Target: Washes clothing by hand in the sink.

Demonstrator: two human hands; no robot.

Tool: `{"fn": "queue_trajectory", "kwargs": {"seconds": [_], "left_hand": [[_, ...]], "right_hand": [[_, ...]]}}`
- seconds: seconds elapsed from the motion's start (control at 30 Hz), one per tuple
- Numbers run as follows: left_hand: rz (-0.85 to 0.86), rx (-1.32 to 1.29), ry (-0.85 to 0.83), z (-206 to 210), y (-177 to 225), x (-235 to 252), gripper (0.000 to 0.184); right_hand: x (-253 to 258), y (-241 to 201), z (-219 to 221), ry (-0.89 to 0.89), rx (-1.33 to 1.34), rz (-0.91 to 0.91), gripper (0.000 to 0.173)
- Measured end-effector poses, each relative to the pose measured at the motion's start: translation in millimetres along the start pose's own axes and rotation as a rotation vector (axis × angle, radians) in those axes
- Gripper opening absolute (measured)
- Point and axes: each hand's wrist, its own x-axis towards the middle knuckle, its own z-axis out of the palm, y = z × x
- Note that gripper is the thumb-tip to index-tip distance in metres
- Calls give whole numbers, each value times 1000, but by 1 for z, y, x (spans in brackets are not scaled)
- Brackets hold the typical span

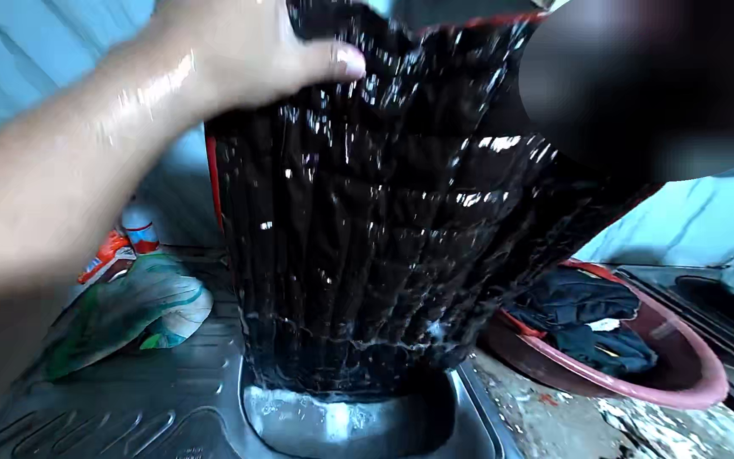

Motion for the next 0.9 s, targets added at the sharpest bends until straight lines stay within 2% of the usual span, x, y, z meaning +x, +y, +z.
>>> {"fn": "queue_trajectory", "kwargs": {"seconds": [0.07,0.1,0.17,0.23,0.3,0.37,0.43,0.53,0.57,0.6,0.67,0.73,0.83,0.87,0.9], "left_hand": [[144,-21,4,23,2,-27,47],[180,-39,-29,38,6,-47,40],[213,-62,-115,79,11,-94,30],[209,-94,-206,123,18,-142,12],[120,-118,-423,158,29,-174,4],[-79,-186,-806,184,42,-187,20],[-239,-265,-1023,221,47,-201,29],[-374,-320,-961,276,48,-233,33],[-413,-320,-960,289,49,-241,36],[-459,-331,-957,300,49,-250,40],[-544,-367,-832,325,49,-278,41],[-597,-373,-670,347,51,-301,42],[-658,-417,-620,364,50,-308,48],[-695,-400,-620,367,49,-302,48],[-770,-405,-692,361,50,-288,48]], "right_hand": [[-19,-15,40,38,130,-154,18],[-33,-35,68,58,158,-155,15],[-57,-52,123,-3,208,-57,15],[-76,-66,175,-151,250,175,16],[-90,-74,229,-285,291,391,19],[-105,-72,286,-431,430,490,25],[-123,-73,340,-476,623,540,29],[-142,-75,408,-430,725,519,28],[-149,-76,426,-453,682,497,37],[-152,-77,438,-527,605,479,54],[-155,-88,453,-700,459,464,89],[-156,-95,464,-790,349,459,101],[-146,-95,467,-912,369,506,93],[-143,-95,465,-860,388,479,84],[-139,-95,460,-739,395,413,78]]}}
